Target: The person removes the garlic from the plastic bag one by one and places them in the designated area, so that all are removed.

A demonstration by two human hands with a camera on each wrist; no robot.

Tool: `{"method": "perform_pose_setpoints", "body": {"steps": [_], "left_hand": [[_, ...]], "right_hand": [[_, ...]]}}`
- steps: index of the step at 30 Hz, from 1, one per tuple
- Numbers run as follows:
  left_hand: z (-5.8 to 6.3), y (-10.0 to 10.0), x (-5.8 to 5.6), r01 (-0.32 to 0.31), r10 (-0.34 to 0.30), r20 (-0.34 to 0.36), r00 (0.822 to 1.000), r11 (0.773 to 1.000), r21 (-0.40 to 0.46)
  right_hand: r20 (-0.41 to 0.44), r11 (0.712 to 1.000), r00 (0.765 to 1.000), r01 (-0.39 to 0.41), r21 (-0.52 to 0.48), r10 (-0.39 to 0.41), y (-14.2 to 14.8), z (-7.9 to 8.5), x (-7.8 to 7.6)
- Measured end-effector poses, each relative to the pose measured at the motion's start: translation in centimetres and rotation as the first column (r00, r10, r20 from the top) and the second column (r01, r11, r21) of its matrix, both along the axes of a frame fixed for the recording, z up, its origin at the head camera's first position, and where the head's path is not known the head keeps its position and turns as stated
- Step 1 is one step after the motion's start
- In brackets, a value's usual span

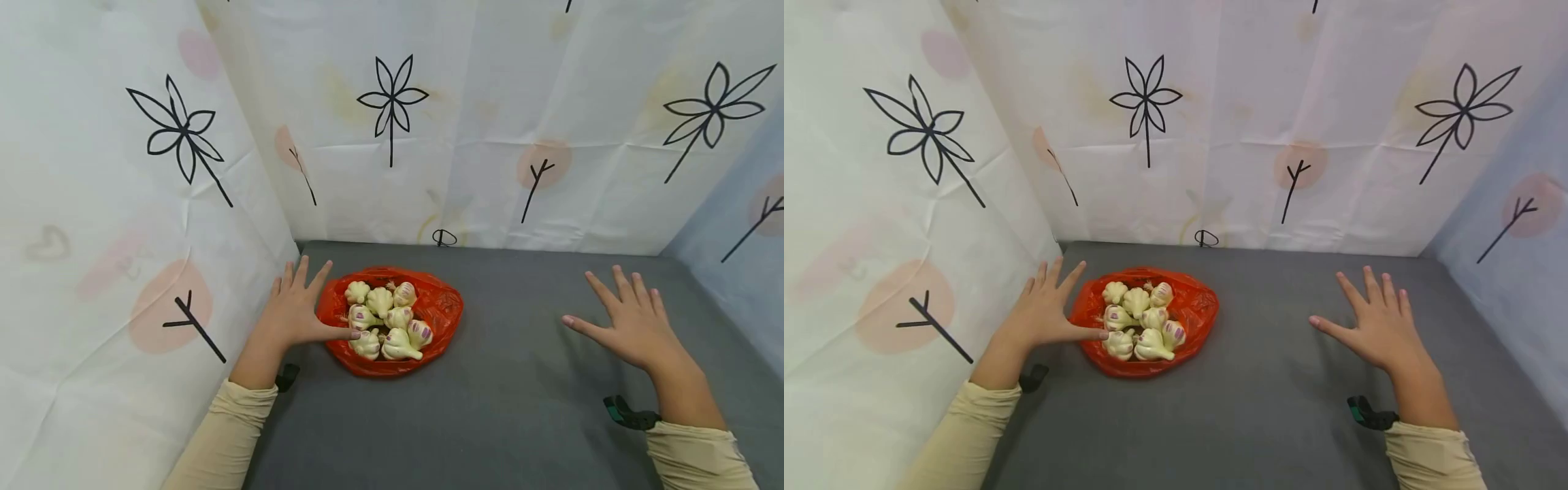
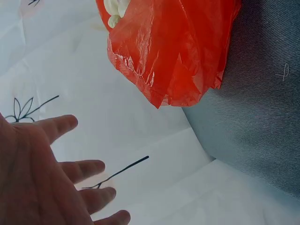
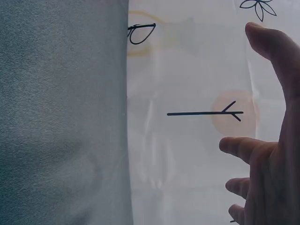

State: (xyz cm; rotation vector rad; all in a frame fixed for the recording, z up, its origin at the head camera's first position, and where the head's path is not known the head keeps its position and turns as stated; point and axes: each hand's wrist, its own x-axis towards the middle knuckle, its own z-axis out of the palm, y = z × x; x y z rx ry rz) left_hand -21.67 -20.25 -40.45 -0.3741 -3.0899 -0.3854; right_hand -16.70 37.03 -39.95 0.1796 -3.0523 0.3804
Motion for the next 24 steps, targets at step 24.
{"method": "perform_pose_setpoints", "body": {"steps": [24], "left_hand": [[-1.7, -1.1, -1.3, 0.064, -0.069, 0.000, 0.998, 0.916, 0.396]], "right_hand": [[-0.137, 0.990, 0.990, -0.044, -0.134, 0.025, -3.3, -0.7, -0.5]]}}
